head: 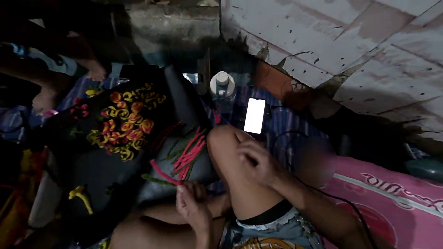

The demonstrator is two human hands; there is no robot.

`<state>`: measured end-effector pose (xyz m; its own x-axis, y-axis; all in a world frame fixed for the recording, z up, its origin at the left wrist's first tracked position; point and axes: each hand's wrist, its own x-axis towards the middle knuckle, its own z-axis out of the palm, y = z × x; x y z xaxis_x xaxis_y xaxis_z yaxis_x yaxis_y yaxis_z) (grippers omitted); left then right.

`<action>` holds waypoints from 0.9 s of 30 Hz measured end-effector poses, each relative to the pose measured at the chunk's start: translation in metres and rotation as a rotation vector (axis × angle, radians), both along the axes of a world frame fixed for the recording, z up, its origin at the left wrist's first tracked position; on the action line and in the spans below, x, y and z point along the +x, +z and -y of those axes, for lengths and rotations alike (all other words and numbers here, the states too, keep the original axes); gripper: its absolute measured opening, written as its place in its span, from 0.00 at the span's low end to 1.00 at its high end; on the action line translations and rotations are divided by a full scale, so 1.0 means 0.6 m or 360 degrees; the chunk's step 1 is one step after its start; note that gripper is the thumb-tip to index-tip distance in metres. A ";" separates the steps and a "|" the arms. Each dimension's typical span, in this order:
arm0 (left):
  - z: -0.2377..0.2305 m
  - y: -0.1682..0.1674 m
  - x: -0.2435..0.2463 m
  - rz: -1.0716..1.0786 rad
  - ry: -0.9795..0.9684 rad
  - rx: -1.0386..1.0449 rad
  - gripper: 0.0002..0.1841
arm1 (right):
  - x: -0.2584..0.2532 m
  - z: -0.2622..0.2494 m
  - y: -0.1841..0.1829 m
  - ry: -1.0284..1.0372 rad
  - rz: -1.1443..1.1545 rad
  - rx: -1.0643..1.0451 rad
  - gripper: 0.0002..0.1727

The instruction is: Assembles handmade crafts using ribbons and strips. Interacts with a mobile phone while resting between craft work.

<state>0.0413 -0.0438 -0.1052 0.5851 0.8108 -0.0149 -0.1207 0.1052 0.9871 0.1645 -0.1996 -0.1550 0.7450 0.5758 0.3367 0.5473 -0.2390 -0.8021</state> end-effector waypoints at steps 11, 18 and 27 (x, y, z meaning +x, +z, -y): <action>0.014 -0.033 -0.068 -0.0429 -0.0513 0.0695 0.17 | -0.019 -0.041 0.086 0.0122 -0.1491 0.0409 0.38; 0.009 -0.032 -0.099 -0.0508 -0.0515 0.0561 0.14 | 0.105 0.056 -0.010 -0.0592 -0.1586 -0.0016 0.27; 0.023 -0.027 -0.092 -0.0473 -0.0576 0.0608 0.15 | 0.131 0.059 -0.028 -0.0497 -0.1596 -0.0397 0.30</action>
